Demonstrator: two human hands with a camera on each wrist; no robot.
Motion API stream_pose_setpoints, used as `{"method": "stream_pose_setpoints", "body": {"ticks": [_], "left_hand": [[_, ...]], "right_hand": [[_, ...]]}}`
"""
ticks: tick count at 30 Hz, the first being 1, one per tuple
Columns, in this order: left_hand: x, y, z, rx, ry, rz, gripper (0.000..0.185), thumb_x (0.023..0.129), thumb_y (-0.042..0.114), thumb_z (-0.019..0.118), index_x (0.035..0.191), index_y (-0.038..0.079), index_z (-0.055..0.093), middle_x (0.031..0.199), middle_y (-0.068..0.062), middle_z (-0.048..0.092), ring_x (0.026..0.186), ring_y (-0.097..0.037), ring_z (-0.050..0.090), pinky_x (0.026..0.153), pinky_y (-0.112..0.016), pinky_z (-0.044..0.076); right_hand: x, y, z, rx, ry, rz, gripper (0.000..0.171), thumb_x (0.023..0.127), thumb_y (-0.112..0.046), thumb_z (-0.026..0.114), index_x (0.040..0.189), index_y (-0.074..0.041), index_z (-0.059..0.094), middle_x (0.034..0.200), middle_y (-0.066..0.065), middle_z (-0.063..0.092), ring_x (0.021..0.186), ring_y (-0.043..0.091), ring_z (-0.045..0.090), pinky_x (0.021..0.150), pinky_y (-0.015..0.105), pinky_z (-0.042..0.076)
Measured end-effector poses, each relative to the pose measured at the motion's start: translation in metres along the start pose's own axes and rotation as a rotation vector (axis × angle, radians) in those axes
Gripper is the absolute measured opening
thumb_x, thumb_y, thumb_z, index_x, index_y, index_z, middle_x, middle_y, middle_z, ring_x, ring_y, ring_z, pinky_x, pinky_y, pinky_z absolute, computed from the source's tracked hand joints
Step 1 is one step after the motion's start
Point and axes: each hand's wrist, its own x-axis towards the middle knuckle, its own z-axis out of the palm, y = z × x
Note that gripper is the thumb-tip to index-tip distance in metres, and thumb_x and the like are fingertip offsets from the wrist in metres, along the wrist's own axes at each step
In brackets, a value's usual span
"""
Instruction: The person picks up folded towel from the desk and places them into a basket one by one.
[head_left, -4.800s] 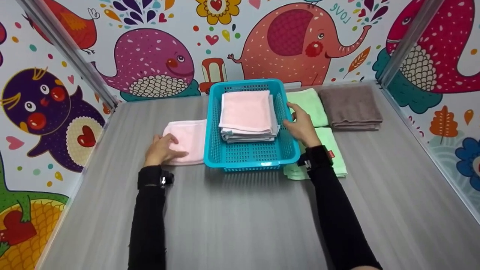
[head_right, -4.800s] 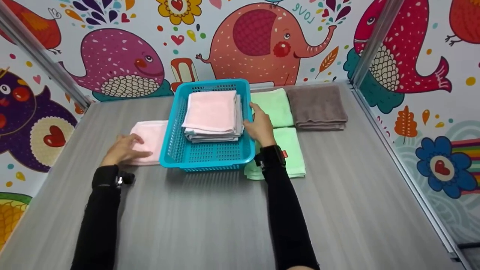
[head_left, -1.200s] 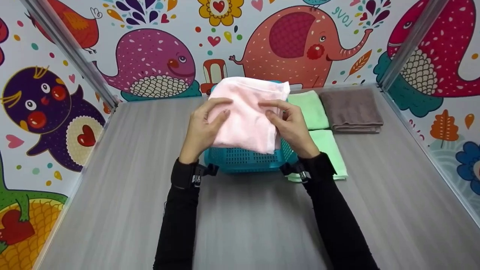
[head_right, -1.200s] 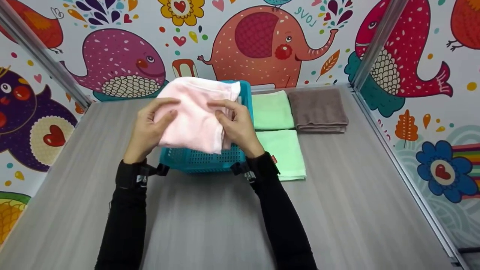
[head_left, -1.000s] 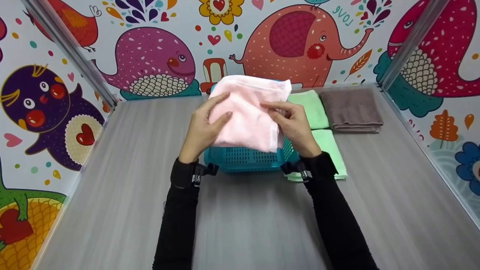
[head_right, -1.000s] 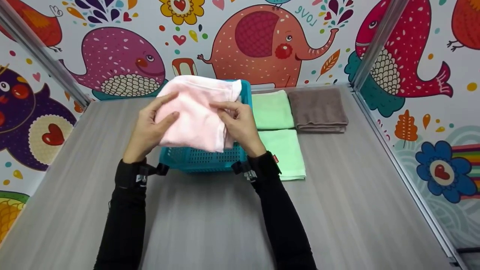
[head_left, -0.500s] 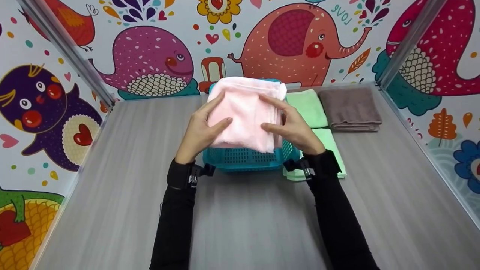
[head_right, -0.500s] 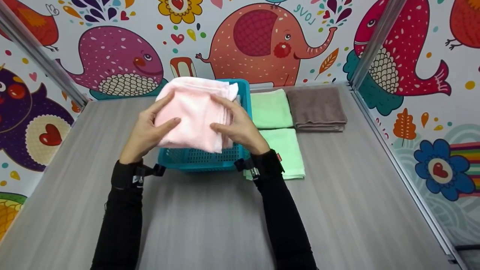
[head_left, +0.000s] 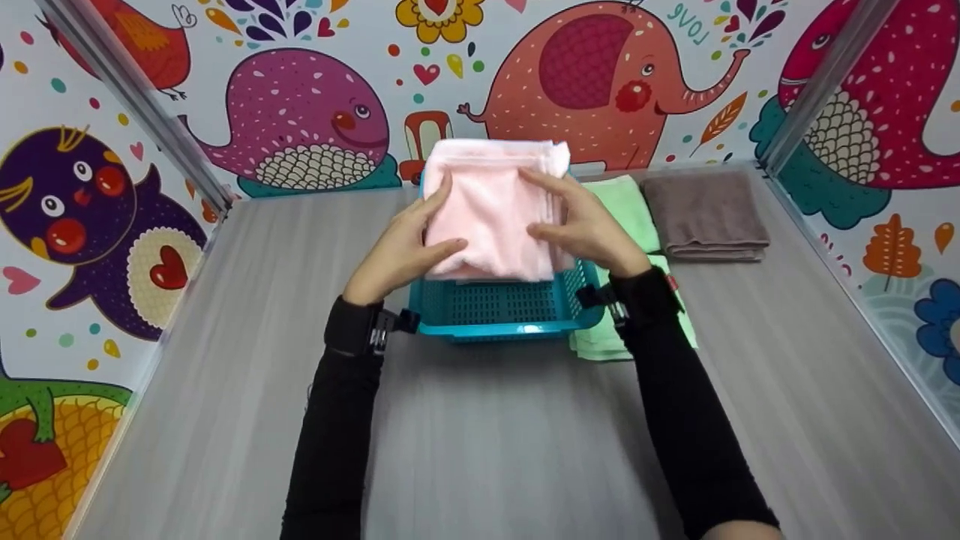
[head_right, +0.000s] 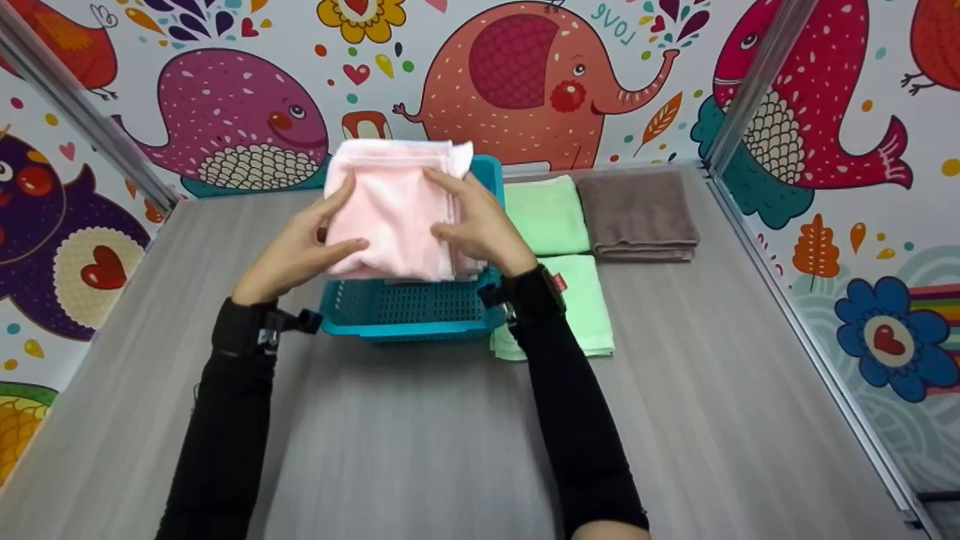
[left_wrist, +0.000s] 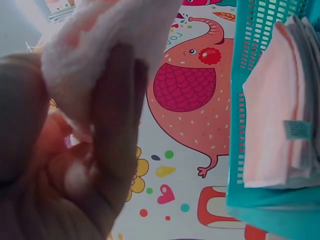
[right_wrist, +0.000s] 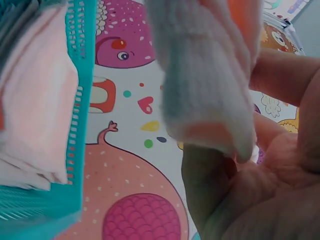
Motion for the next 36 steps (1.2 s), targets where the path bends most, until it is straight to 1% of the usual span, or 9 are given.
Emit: {"method": "stream_pose_setpoints", "body": {"ticks": [7,11,15,19,24,26,29,32,36], "left_hand": [[0.045,-0.007,-0.008,0.107,-0.011,-0.065,0.092,0.096,0.019,0.075,0.166,0.021,0.016,0.166,-0.020,0.034,0.131,-0.029,0.049,0.116,-0.043,0.041],[0.071,-0.020,0.001,0.204,-0.050,-0.154,0.092,0.096,0.016,0.075,0.166,0.019,0.016,0.167,-0.017,0.033,0.141,-0.028,0.044,0.122,-0.043,0.035],[0.088,-0.032,0.014,0.270,-0.141,-0.250,0.092,0.095,0.013,0.075,0.166,0.015,0.017,0.169,-0.016,0.031,0.145,-0.029,0.041,0.123,-0.043,0.033],[0.095,-0.042,0.028,0.316,-0.213,-0.294,0.091,0.096,0.011,0.074,0.166,0.009,0.016,0.168,-0.019,0.029,0.152,-0.030,0.034,0.126,-0.043,0.029],[0.096,-0.055,0.039,0.305,-0.233,-0.356,0.092,0.097,0.008,0.071,0.166,0.005,0.010,0.169,-0.020,0.026,0.154,-0.030,0.030,0.127,-0.042,0.026],[0.095,-0.059,0.042,0.300,-0.221,-0.385,0.093,0.096,0.006,0.068,0.166,0.003,0.007,0.171,-0.022,0.019,0.157,-0.031,0.024,0.129,-0.042,0.022],[0.095,-0.060,0.046,0.314,-0.207,-0.422,0.095,0.094,0.010,0.067,0.165,0.000,0.005,0.172,-0.024,0.002,0.159,-0.034,0.018,0.129,-0.044,0.021],[0.096,-0.059,0.051,0.392,-0.218,-0.418,0.096,0.092,0.017,0.069,0.165,-0.001,0.008,0.173,-0.020,-0.008,0.158,-0.040,0.018,0.128,-0.047,0.024],[0.096,-0.056,0.060,0.566,-0.244,-0.373,0.095,0.091,0.024,0.074,0.165,0.001,0.018,0.175,-0.013,0.005,0.160,-0.039,0.014,0.130,-0.047,0.019]], "right_hand": [[0.045,-0.006,-0.008,-0.085,0.022,0.068,0.082,0.086,0.010,0.065,0.160,-0.014,0.040,0.167,0.015,0.031,0.140,0.025,0.035,0.113,0.049,0.045],[0.071,0.013,-0.004,-0.154,0.058,0.132,0.088,0.081,0.015,0.062,0.161,-0.011,0.038,0.166,0.017,0.032,0.141,0.025,0.036,0.110,0.041,0.043],[0.083,0.043,0.004,-0.229,0.040,0.152,0.090,0.077,0.017,0.061,0.161,-0.004,0.035,0.165,0.023,0.034,0.140,0.027,0.037,0.105,0.038,0.041],[0.086,0.067,0.014,-0.356,0.021,0.173,0.089,0.078,0.013,0.062,0.161,-0.004,0.035,0.159,0.027,0.040,0.130,0.033,0.046,0.100,0.042,0.044],[0.084,0.078,0.025,-0.498,0.019,0.221,0.080,0.086,0.007,0.060,0.161,-0.007,0.036,0.160,0.028,0.038,0.145,0.039,0.042,0.109,0.049,0.046],[0.084,0.079,0.030,-0.557,0.019,0.225,0.075,0.090,0.003,0.060,0.161,-0.006,0.037,0.159,0.029,0.039,0.145,0.042,0.043,0.111,0.053,0.046],[0.084,0.078,0.036,-0.650,0.026,0.224,0.069,0.095,-0.004,0.063,0.159,-0.003,0.038,0.153,0.032,0.044,0.130,0.044,0.056,0.107,0.055,0.049],[0.084,0.079,0.041,-0.742,0.021,0.235,0.062,0.099,-0.008,0.059,0.158,0.000,0.040,0.149,0.034,0.046,0.121,0.046,0.061,0.103,0.057,0.052],[0.084,0.081,0.046,-0.828,-0.052,0.302,0.063,0.102,-0.013,0.055,0.159,0.002,0.034,0.153,0.036,0.041,0.117,0.047,0.063,0.099,0.058,0.053]]}}
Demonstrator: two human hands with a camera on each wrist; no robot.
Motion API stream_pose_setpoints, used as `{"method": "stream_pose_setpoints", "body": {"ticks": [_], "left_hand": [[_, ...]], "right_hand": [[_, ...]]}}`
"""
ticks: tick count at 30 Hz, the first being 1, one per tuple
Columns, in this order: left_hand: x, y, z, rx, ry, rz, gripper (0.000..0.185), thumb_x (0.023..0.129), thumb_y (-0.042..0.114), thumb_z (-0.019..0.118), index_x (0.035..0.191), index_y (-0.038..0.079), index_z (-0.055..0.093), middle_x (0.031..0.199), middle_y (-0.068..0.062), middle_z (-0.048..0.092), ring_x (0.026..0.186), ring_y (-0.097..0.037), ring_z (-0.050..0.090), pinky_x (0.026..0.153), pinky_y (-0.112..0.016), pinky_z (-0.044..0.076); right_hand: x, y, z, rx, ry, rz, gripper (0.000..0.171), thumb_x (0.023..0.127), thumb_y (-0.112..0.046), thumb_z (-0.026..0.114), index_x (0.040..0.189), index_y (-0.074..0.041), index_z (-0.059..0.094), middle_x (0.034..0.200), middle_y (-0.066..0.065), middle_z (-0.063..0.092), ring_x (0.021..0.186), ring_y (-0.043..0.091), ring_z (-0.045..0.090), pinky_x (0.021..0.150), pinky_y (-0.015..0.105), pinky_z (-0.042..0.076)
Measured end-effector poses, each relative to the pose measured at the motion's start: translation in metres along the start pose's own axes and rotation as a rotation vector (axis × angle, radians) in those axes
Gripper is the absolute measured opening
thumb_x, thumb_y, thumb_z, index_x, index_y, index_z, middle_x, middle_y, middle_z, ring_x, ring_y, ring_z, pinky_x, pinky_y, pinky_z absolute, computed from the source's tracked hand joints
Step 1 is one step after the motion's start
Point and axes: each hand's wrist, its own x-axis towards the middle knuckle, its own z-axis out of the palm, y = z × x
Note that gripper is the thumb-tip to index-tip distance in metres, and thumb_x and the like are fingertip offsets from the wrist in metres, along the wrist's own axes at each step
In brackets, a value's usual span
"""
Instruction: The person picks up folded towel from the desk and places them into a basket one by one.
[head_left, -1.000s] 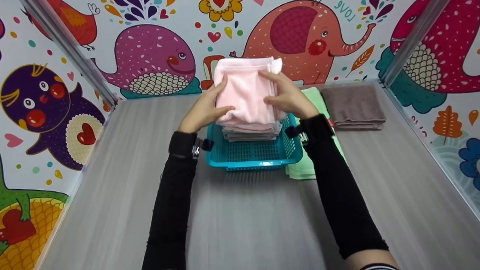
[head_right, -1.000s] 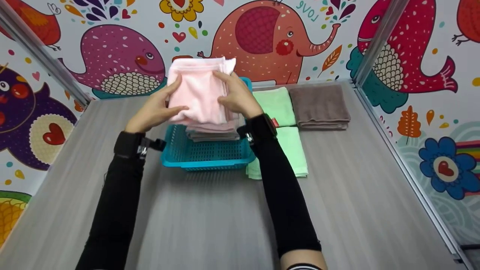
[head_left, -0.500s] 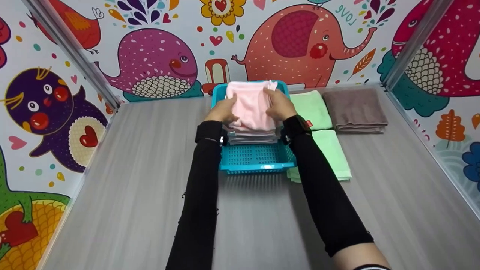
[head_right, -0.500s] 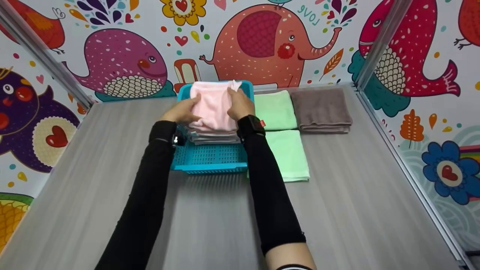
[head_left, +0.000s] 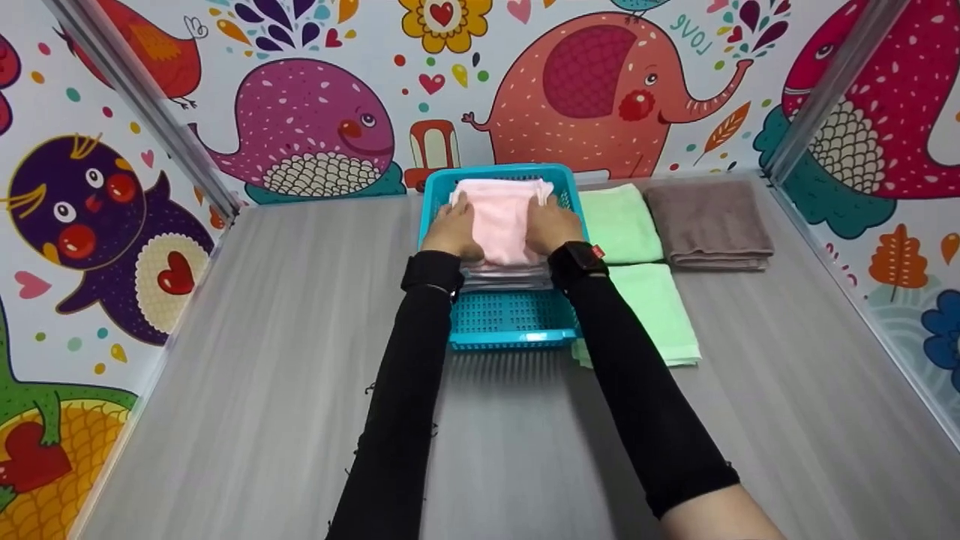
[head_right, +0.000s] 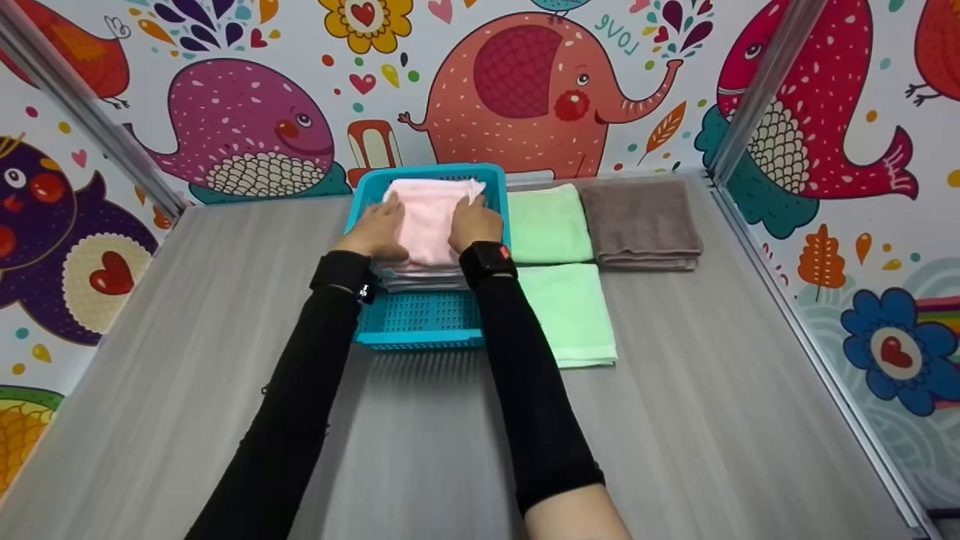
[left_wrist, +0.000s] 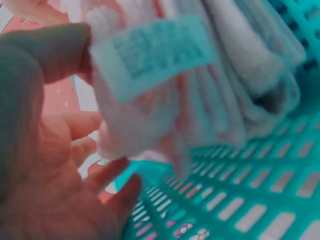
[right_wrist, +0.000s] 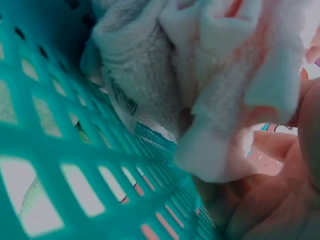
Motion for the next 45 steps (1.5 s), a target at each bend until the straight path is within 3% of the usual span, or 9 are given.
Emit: {"method": "stream_pose_setpoints", "body": {"ticks": [4,8,19,30,34,36,38,41,45], "left_hand": [[-0.001,0.004,0.006,0.142,-0.011,-0.004,0.095,0.091,0.028,0.074,0.165,0.003,0.020,0.173,-0.014,0.019,0.161,-0.031,0.012,0.131,-0.044,0.011],[0.000,0.008,0.007,0.189,-0.036,-0.018,0.095,0.094,0.032,0.072,0.166,0.005,0.017,0.173,-0.014,0.020,0.161,-0.029,0.018,0.131,-0.046,0.014],[0.001,0.008,0.006,0.180,-0.070,-0.028,0.093,0.094,0.031,0.070,0.166,0.008,0.017,0.173,-0.011,0.021,0.160,-0.028,0.021,0.129,-0.046,0.018],[-0.006,0.007,0.004,0.173,-0.061,-0.024,0.089,0.096,0.032,0.067,0.166,0.007,0.019,0.172,-0.012,0.025,0.158,-0.030,0.026,0.129,-0.047,0.019],[-0.007,0.006,0.000,0.155,-0.064,-0.010,0.087,0.097,0.032,0.066,0.166,0.006,0.019,0.172,-0.013,0.025,0.157,-0.032,0.026,0.129,-0.047,0.018],[-0.008,0.007,-0.003,0.150,-0.080,0.001,0.086,0.098,0.032,0.064,0.166,0.007,0.019,0.172,-0.015,0.023,0.158,-0.032,0.025,0.130,-0.048,0.017],[-0.008,0.008,-0.008,0.139,-0.112,0.008,0.084,0.099,0.029,0.062,0.167,0.009,0.017,0.173,-0.016,0.019,0.159,-0.034,0.020,0.130,-0.050,0.014],[-0.010,0.012,-0.018,0.141,-0.147,0.036,0.083,0.098,0.025,0.061,0.168,0.014,0.016,0.173,-0.017,0.017,0.159,-0.036,0.018,0.130,-0.055,0.011],[-0.016,0.011,-0.038,0.144,-0.116,0.116,0.081,0.097,0.023,0.062,0.167,0.018,0.022,0.172,-0.014,0.022,0.159,-0.034,0.021,0.129,-0.056,0.012]], "right_hand": [[0.002,0.002,0.008,-0.021,-0.107,0.024,0.066,0.105,-0.014,0.050,0.163,0.002,0.023,0.161,0.036,0.030,0.124,0.049,0.059,0.103,0.057,0.051],[0.009,0.008,0.016,0.003,-0.140,0.023,0.064,0.108,-0.014,0.045,0.164,0.002,0.019,0.164,0.035,0.026,0.134,0.049,0.052,0.108,0.057,0.047],[0.011,0.009,0.017,0.049,-0.150,0.037,0.062,0.109,-0.017,0.042,0.164,0.002,0.019,0.159,0.035,0.034,0.138,0.048,0.049,0.111,0.057,0.044],[0.005,0.002,0.011,0.053,-0.201,0.056,0.064,0.111,-0.018,0.038,0.165,-0.001,0.010,0.165,0.033,0.024,0.147,0.047,0.038,0.118,0.055,0.038],[0.005,0.000,0.007,0.045,-0.197,0.040,0.066,0.109,-0.015,0.043,0.165,0.000,0.011,0.164,0.034,0.025,0.146,0.046,0.040,0.116,0.053,0.041],[0.004,0.001,0.003,0.037,-0.195,0.019,0.070,0.105,-0.011,0.047,0.164,0.002,0.013,0.162,0.036,0.029,0.145,0.047,0.041,0.114,0.053,0.042],[0.002,0.000,-0.002,0.018,-0.188,-0.006,0.070,0.099,-0.006,0.055,0.161,0.004,0.025,0.156,0.036,0.039,0.143,0.048,0.043,0.112,0.053,0.043],[-0.002,-0.003,-0.015,-0.025,-0.162,-0.066,0.053,0.094,-0.001,0.055,0.146,0.008,0.049,0.144,0.035,0.053,0.138,0.050,0.047,0.113,0.055,0.043],[-0.011,-0.007,-0.037,-0.051,-0.091,-0.140,0.043,0.098,-0.003,0.050,0.138,0.005,0.060,0.143,0.033,0.056,0.139,0.050,0.046,0.114,0.057,0.043]]}}
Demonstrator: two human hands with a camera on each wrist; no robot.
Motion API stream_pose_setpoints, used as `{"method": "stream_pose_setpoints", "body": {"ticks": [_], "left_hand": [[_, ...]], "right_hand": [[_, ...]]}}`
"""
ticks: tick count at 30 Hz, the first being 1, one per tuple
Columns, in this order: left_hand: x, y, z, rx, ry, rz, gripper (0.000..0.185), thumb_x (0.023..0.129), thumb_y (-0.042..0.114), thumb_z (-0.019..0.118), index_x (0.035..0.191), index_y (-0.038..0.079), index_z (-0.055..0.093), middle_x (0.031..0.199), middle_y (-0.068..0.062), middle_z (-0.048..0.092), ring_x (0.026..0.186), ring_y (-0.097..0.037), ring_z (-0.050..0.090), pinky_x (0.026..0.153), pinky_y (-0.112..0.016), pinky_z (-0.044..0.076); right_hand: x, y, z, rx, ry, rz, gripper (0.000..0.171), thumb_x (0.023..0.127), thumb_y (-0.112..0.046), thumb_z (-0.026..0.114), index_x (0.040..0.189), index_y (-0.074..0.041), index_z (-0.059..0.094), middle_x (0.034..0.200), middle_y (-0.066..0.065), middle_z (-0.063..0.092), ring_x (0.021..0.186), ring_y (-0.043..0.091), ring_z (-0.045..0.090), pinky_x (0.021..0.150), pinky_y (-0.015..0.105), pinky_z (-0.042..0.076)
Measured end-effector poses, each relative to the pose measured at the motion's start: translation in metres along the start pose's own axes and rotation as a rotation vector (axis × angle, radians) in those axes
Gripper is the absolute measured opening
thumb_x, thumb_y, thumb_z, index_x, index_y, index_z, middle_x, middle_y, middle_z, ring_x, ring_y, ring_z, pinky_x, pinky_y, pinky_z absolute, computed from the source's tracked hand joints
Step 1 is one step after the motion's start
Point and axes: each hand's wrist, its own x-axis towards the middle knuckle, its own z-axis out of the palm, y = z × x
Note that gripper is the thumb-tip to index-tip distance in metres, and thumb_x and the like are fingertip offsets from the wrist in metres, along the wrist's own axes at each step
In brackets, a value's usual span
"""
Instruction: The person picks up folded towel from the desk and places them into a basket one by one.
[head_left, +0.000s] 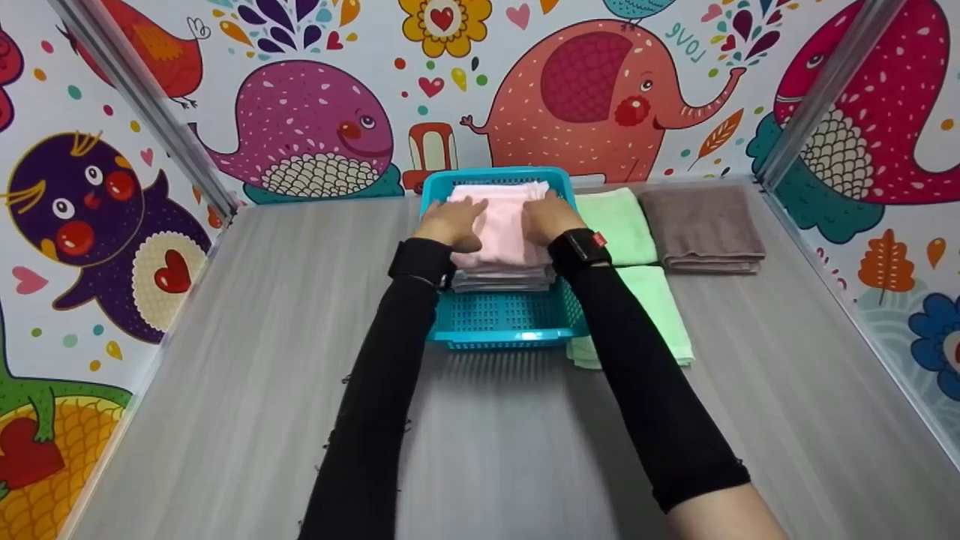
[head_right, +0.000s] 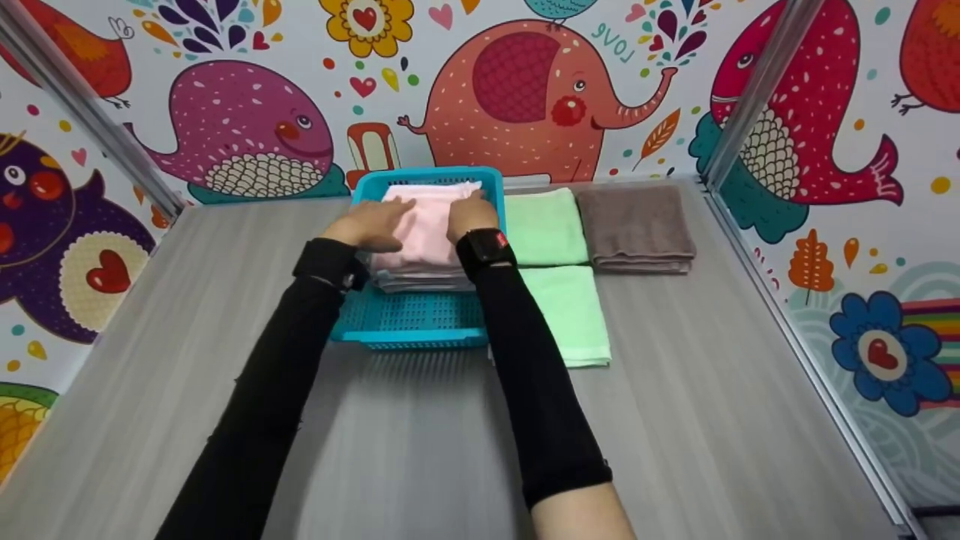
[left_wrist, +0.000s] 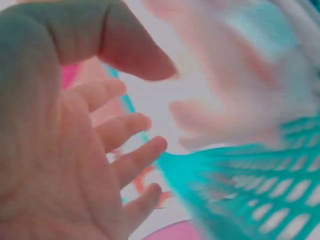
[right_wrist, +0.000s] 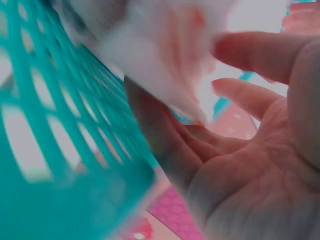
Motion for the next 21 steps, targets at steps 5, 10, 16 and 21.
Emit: {"method": "stream_pose_setpoints", "body": {"ticks": [5,10,16,21], "left_hand": [[-0.027,-0.029,-0.007,-0.083,0.115,0.040,0.079,0.097,0.020,0.064,0.166,0.017,0.025,0.173,-0.011,0.022,0.160,-0.034,0.019,0.129,-0.056,0.015],[-0.059,-0.072,0.018,-0.264,0.286,0.007,0.082,0.099,0.018,0.067,0.166,0.012,0.021,0.170,-0.015,0.027,0.157,-0.038,0.024,0.126,-0.058,0.021],[-0.084,-0.084,0.059,-0.492,0.337,-0.086,0.086,0.104,0.045,0.060,0.164,0.001,0.019,0.138,-0.025,0.059,0.121,-0.038,0.060,0.102,-0.054,0.050],[-0.090,-0.072,0.081,-0.644,0.246,-0.035,0.073,0.107,0.037,0.054,0.162,-0.001,0.024,0.132,-0.027,0.061,0.108,-0.038,0.063,0.093,-0.051,0.053]], "right_hand": [[-0.022,0.002,-0.023,0.023,0.064,-0.056,0.053,0.096,-0.005,0.057,0.149,-0.002,0.054,0.152,0.029,0.048,0.140,0.043,0.047,0.110,0.056,0.047],[-0.051,0.013,-0.042,0.003,0.093,-0.083,0.058,0.096,-0.013,0.066,0.152,-0.007,0.052,0.149,0.025,0.052,0.129,0.042,0.059,0.105,0.056,0.052],[-0.082,0.044,-0.047,0.044,0.199,-0.092,0.059,0.098,-0.019,0.071,0.152,-0.009,0.052,0.148,0.024,0.054,0.130,0.042,0.059,0.106,0.057,0.051],[-0.103,0.070,-0.017,0.137,0.260,-0.092,0.055,0.099,-0.018,0.070,0.149,-0.005,0.055,0.140,0.024,0.059,0.117,0.040,0.065,0.099,0.056,0.055]]}}
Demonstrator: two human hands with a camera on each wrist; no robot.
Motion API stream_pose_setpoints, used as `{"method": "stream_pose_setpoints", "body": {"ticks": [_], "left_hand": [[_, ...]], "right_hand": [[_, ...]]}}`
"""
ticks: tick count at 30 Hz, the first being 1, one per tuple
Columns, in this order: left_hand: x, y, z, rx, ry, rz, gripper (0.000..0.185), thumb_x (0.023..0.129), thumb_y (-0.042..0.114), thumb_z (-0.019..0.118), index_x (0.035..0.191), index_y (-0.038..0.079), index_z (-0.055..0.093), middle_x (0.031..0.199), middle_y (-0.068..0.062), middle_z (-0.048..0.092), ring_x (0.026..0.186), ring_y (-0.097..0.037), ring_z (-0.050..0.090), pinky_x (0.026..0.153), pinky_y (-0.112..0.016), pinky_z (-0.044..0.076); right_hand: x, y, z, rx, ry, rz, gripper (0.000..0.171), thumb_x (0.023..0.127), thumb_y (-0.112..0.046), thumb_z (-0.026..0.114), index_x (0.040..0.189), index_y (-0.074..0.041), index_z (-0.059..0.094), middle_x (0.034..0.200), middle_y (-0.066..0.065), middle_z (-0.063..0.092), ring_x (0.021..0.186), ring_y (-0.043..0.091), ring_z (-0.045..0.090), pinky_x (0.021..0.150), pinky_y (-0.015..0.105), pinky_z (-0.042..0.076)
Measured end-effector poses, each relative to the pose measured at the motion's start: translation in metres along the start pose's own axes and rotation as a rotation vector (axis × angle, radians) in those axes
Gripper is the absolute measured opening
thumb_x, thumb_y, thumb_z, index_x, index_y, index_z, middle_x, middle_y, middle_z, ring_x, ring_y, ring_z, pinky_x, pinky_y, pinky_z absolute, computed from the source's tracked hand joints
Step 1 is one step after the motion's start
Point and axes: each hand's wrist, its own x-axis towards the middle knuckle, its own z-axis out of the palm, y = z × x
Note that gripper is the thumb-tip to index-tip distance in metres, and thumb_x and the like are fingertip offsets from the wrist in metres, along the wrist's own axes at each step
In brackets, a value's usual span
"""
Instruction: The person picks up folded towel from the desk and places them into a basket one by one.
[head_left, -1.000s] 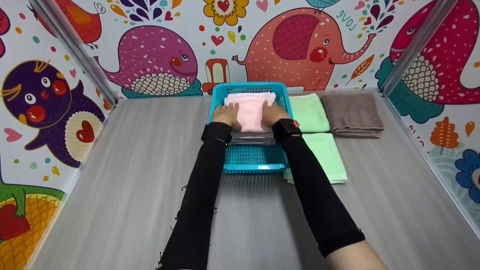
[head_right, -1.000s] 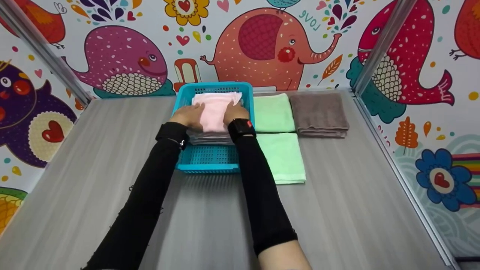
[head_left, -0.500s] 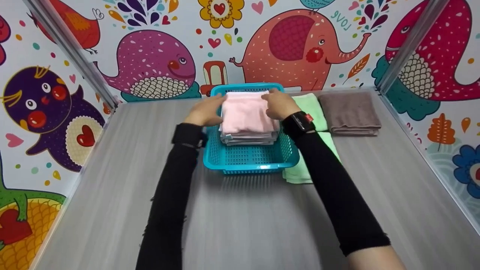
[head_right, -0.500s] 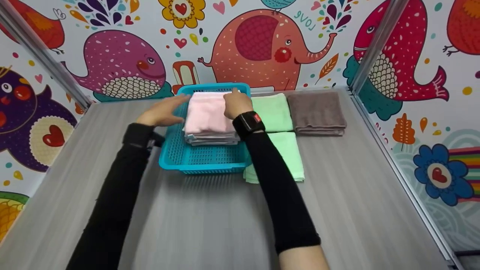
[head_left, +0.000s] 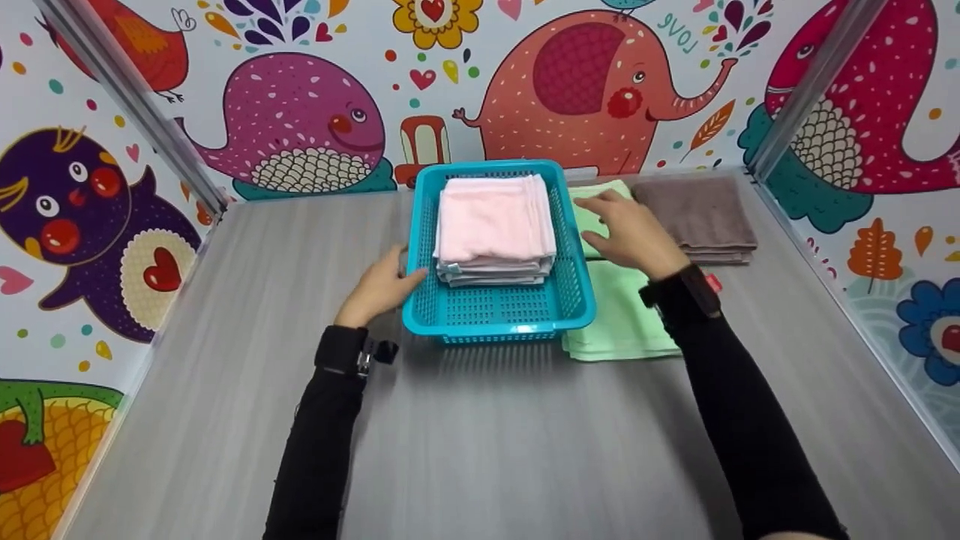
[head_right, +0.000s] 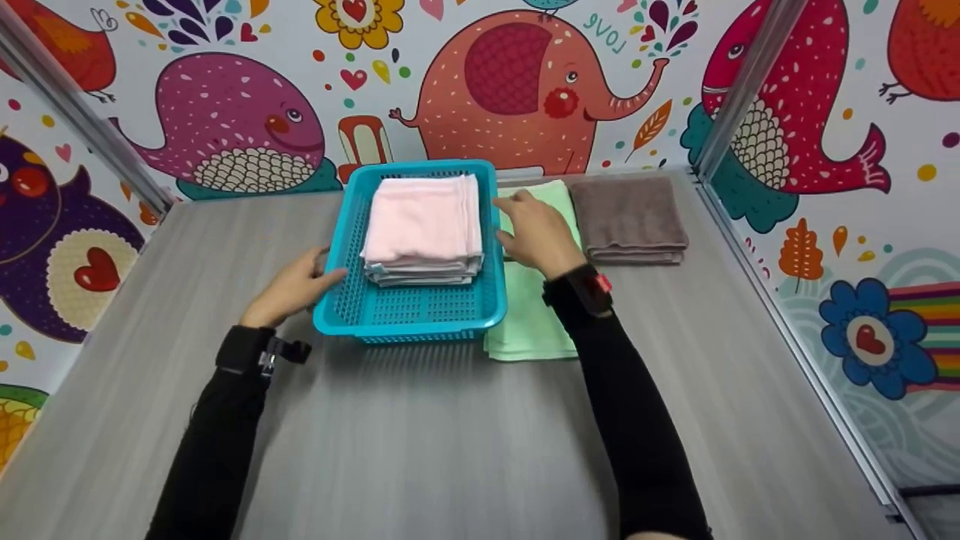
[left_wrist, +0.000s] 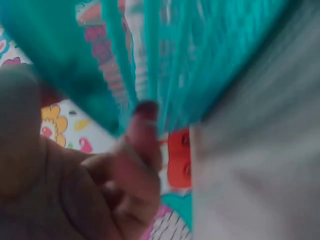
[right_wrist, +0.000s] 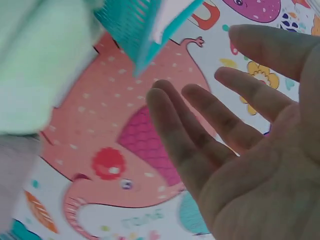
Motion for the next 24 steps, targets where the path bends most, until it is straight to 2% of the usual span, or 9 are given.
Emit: {"method": "stream_pose_setpoints", "body": {"ticks": [2,4,6,7,11,13,18,20,24], "left_hand": [[-0.001,0.002,0.006,-0.057,-0.020,0.020,0.063,0.108,0.026,0.051,0.160,-0.001,0.028,0.144,-0.026,0.054,0.119,-0.037,0.060,0.102,-0.052,0.050],[0.000,0.004,0.010,-0.100,-0.032,0.032,0.059,0.108,0.019,0.047,0.159,-0.001,0.028,0.152,-0.025,0.047,0.126,-0.035,0.054,0.109,-0.053,0.045],[0.001,0.005,0.011,-0.123,-0.035,0.032,0.058,0.107,0.017,0.044,0.160,-0.001,0.026,0.156,-0.025,0.042,0.131,-0.035,0.051,0.114,-0.054,0.042],[0.002,0.005,0.011,-0.128,-0.031,0.032,0.058,0.107,0.016,0.044,0.160,-0.002,0.025,0.160,-0.024,0.038,0.139,-0.034,0.045,0.119,-0.055,0.036],[0.001,0.005,0.010,-0.118,-0.038,0.019,0.061,0.108,0.017,0.042,0.162,-0.002,0.020,0.165,-0.025,0.030,0.150,-0.039,0.035,0.123,-0.055,0.030],[0.000,0.004,0.009,-0.111,-0.042,0.006,0.060,0.109,0.018,0.042,0.162,-0.001,0.019,0.166,-0.025,0.029,0.150,-0.039,0.034,0.123,-0.055,0.030],[-0.002,0.002,0.012,-0.135,-0.049,-0.010,0.059,0.110,0.020,0.041,0.161,-0.001,0.021,0.165,-0.024,0.030,0.150,-0.038,0.035,0.123,-0.056,0.030],[-0.002,0.001,0.013,-0.152,-0.047,-0.002,0.059,0.110,0.020,0.041,0.161,0.000,0.020,0.165,-0.024,0.030,0.152,-0.038,0.032,0.124,-0.056,0.029],[-0.002,-0.003,0.017,-0.178,-0.041,0.024,0.060,0.110,0.017,0.040,0.162,-0.001,0.017,0.166,-0.025,0.027,0.154,-0.039,0.028,0.125,-0.056,0.027]], "right_hand": [[-0.012,0.011,0.008,0.056,0.038,0.029,0.053,0.099,-0.018,0.069,0.149,-0.005,0.055,0.136,0.024,0.061,0.109,0.040,0.068,0.094,0.055,0.056],[-0.024,0.025,0.015,0.108,0.083,0.077,0.052,0.100,-0.018,0.069,0.148,-0.004,0.056,0.134,0.025,0.061,0.108,0.042,0.068,0.093,0.056,0.055],[-0.038,0.041,0.020,0.156,0.119,0.138,0.051,0.100,-0.018,0.068,0.147,-0.002,0.056,0.133,0.027,0.060,0.108,0.043,0.068,0.094,0.057,0.054],[-0.044,0.049,0.022,0.166,0.135,0.164,0.051,0.100,-0.019,0.068,0.146,0.000,0.056,0.130,0.028,0.060,0.108,0.044,0.066,0.094,0.058,0.052],[-0.064,0.079,0.033,0.097,0.180,0.298,0.056,0.099,-0.029,0.070,0.140,0.006,0.057,0.126,0.033,0.060,0.111,0.049,0.061,0.094,0.063,0.047],[-0.073,0.090,0.037,0.065,0.137,0.367,0.065,0.098,-0.041,0.068,0.139,0.008,0.055,0.124,0.033,0.060,0.111,0.051,0.058,0.093,0.065,0.045],[-0.087,0.102,0.046,0.098,-0.111,0.486,0.095,0.092,-0.069,0.061,0.137,0.014,0.049,0.123,0.037,0.060,0.107,0.050,0.060,0.089,0.062,0.048],[-0.085,0.102,0.050,0.117,-0.171,0.491,0.100,0.088,-0.071,0.066,0.135,0.016,0.049,0.125,0.038,0.059,0.106,0.048,0.061,0.087,0.060,0.050],[-0.078,0.099,0.059,0.126,-0.208,0.471,0.107,0.082,-0.065,0.077,0.141,0.018,0.043,0.132,0.039,0.056,0.111,0.048,0.060,0.093,0.060,0.050]]}}
